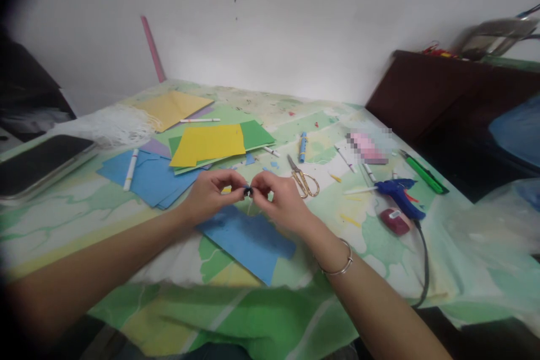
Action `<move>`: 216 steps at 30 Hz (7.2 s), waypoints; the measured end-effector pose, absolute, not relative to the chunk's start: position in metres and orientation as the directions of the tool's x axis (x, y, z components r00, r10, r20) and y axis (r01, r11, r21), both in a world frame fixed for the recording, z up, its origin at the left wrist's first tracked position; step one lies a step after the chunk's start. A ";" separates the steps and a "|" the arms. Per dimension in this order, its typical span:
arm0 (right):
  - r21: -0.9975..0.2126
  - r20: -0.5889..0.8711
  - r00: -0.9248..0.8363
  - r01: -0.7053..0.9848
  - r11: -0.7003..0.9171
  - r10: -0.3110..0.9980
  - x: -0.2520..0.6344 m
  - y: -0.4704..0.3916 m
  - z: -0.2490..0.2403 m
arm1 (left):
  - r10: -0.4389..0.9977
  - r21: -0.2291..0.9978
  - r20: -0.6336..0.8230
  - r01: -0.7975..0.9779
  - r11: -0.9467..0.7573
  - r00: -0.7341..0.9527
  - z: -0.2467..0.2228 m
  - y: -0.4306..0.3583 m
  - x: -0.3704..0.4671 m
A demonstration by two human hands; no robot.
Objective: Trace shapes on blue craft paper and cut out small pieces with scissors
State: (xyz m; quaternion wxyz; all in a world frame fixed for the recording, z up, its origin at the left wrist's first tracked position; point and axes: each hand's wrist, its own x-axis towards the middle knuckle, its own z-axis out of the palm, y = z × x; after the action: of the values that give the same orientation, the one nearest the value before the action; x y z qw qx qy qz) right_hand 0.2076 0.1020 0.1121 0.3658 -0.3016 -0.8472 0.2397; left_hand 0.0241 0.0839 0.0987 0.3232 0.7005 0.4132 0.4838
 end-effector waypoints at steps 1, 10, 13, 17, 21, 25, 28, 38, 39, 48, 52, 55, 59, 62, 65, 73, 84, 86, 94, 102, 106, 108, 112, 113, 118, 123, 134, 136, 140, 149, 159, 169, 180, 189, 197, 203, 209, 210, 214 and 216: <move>-0.626 0.478 -0.547 0.337 0.704 0.687 0.207 0.102 0.112 | 0.894 0.857 0.405 0.262 -0.444 0.192 0.099 0.084 0.024; -0.661 0.488 -0.488 0.334 0.672 0.724 0.206 0.103 0.109 | 0.926 0.919 0.347 0.143 -0.367 0.149 0.106 0.087 0.027; -0.807 0.420 -0.468 0.201 0.556 0.778 0.206 0.105 0.108 | 0.928 0.924 0.342 0.129 -0.361 0.145 0.107 0.087 0.027; -0.932 0.278 -0.510 0.062 0.357 0.814 0.207 0.110 0.109 | 0.927 0.926 0.331 0.129 -0.355 0.175 0.108 0.087 0.025; -0.958 0.204 -0.574 0.049 0.282 0.793 0.209 0.113 0.111 | 0.921 0.928 0.310 0.137 -0.347 0.238 0.111 0.087 0.022; -0.972 0.154 -0.616 0.043 0.229 0.772 0.209 0.111 0.112 | 0.914 0.930 0.305 0.123 -0.346 0.267 0.113 0.087 0.021; -0.979 0.118 -0.647 0.050 0.196 0.753 0.208 0.110 0.112 | 0.912 0.929 0.310 0.119 -0.351 0.270 0.113 0.087 0.021; -0.991 0.048 -0.713 0.052 0.121 0.700 0.210 0.112 0.110 | 0.894 0.919 0.334 0.108 -0.379 0.299 0.113 0.088 0.022; -0.991 0.047 -0.714 0.052 0.120 0.699 0.210 0.112 0.110 | 0.893 0.920 0.334 0.104 -0.379 0.301 0.113 0.088 0.022; -0.980 0.075 -0.688 0.083 0.181 0.722 0.208 0.108 0.112 | 0.906 0.937 0.309 0.070 -0.342 0.289 0.111 0.088 0.022; -0.957 0.116 -0.650 0.129 0.260 0.751 0.206 0.107 0.110 | 0.922 0.945 0.293 0.067 -0.319 0.254 0.108 0.090 0.023; -0.916 0.173 -0.590 0.197 0.349 0.788 0.203 0.105 0.107 | 0.934 0.952 0.274 0.075 -0.298 0.229 0.106 0.090 0.024; -0.806 0.305 -0.458 0.343 0.483 0.835 0.201 0.103 0.103 | 0.947 0.962 0.244 0.073 -0.264 0.210 0.105 0.090 0.026; -0.714 0.403 -0.391 0.432 0.552 0.827 0.199 0.101 0.102 | 0.958 0.973 0.214 0.042 -0.226 0.193 0.104 0.089 0.027; -0.662 0.439 -0.395 0.466 0.587 0.807 0.197 0.098 0.102 | 0.969 0.983 0.180 0.009 -0.184 0.171 0.104 0.088 0.027; -0.692 0.409 -0.389 0.458 0.558 0.826 0.195 0.097 0.101 | 0.986 0.992 0.123 -0.019 -0.122 0.114 0.112 0.085 0.030; -0.844 0.305 -0.394 0.310 0.437 0.867 0.192 0.097 0.094 | 0.990 0.980 0.089 -0.186 -0.067 0.111 0.099 0.092 0.029; -0.878 0.279 -0.412 0.255 0.404 0.867 0.192 0.098 0.094 | 0.988 0.970 0.079 -0.237 -0.046 0.130 0.096 0.093 0.029; -0.930 0.246 -0.444 0.142 0.338 0.862 0.192 0.099 0.099 | 0.967 0.923 0.102 -0.384 -0.005 0.232 0.097 0.093 0.026; -0.843 0.311 -0.400 0.302 0.444 0.862 0.191 0.096 0.094 | 0.968 0.924 0.070 -0.382 0.029 0.241 0.100 0.091 0.027; -0.756 0.311 -0.401 0.445 0.480 0.862 0.193 0.097 0.099 | 0.974 0.937 0.041 -0.347 0.041 0.224 0.100 0.091 0.028; -0.694 0.303 -0.358 0.552 0.462 0.883 0.199 0.104 0.103 | 0.979 0.943 0.025 -0.329 0.045 0.205 0.099 0.092 0.027; -0.508 0.295 -0.172 0.805 0.307 0.940 0.224 0.132 0.108 | 0.987 0.947 0.014 -0.318 0.038 0.161 0.099 0.094 0.024; -0.461 0.272 -0.148 0.847 0.263 0.951 0.230 0.138 0.109 | 0.988 0.947 0.014 -0.318 0.036 0.154 0.099 0.095 0.023; -0.305 0.117 -0.052 0.948 0.086 0.992 0.247 0.153 0.110 | 0.991 0.942 0.010 -0.334 0.036 0.136 0.097 0.097 0.021; -0.241 0.013 -0.002 0.971 0.005 1.000 0.246 0.147 0.117 | 0.992 0.927 -0.005 -0.371 0.051 0.124 0.099 0.096 0.021; -0.518 0.062 -0.198 0.831 0.201 0.978 0.245 0.134 0.121 | 0.990 0.870 -0.049 -0.481 0.108 0.134 0.101 0.097 0.018; -0.587 0.126 -0.252 0.761 0.277 0.960 0.237 0.128 0.119 | 0.988 0.855 -0.045 -0.506 0.114 0.146 0.101 0.097 0.017; -0.622 0.284 -0.301 0.665 0.414 0.910 0.213 0.109 0.113 | 0.980 0.827 -0.021 -0.547 0.128 0.197 0.104 0.095 0.016; -0.575 0.389 -0.368 0.619 0.535 0.845 0.195 0.087 0.107 | 0.961 0.823 0.048 -0.556 0.117 0.273 0.114 0.087 0.020; -0.516 0.427 -0.349 0.663 0.542 0.834 0.192 0.086 0.104 | 0.957 0.829 0.059 -0.547 0.112 0.285 0.109 0.087 0.021; -0.480 0.448 -0.337 0.690 0.541 0.828 0.193 0.084 0.103 | 0.957 0.836 0.050 -0.536 0.117 0.286 0.109 0.087 0.022; -0.456 0.470 -0.321 0.708 0.538 0.822 0.192 0.084 0.101 | 0.955 0.841 0.063 -0.530 0.106 0.290 0.109 0.087 0.022; -0.455 0.457 -0.328 0.712 0.534 0.827 0.194 0.085 0.102 | 0.949 0.849 0.060 -0.516 0.114 0.308 0.108 0.088 0.021; -0.463 0.458 -0.322 0.709 0.531 0.829 0.195 0.087 0.102 | 0.951 0.856 0.049 -0.504 0.118 0.306 0.109 0.088 0.021; -0.460 0.469 -0.324 0.704 0.541 0.821 0.196 0.087 0.105 | 0.949 0.872 0.069 -0.481 0.093 0.309 0.107 0.090 0.019; -0.456 0.475 -0.345 0.690 0.562 0.809 0.198 0.088 0.106 | 0.949 0.884 0.075 -0.461 0.079 0.306 0.106 0.091 0.017; -0.455 0.476 -0.350 0.687 0.566 0.807 0.198 0.088 0.107 | 0.949 0.887 0.073 -0.456 0.079 0.306 0.106 0.091 0.016; -0.452 0.476 -0.361 0.682 0.575 0.802 0.200 0.089 0.108 | 0.950 0.896 0.059 -0.436 0.085 0.307 0.106 0.092 0.015; -0.450 0.473 -0.367 0.681 0.578 0.801 0.201 0.089 0.108 | 0.950 0.900 0.053 -0.428 0.088 0.306 0.106 0.092 0.015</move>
State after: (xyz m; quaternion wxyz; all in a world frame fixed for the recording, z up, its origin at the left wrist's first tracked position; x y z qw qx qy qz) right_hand 0.2006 0.0890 0.1078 0.3369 -0.4507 -0.8218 0.0892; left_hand 0.0146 0.0921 0.1062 0.6759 0.4431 0.2950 0.5097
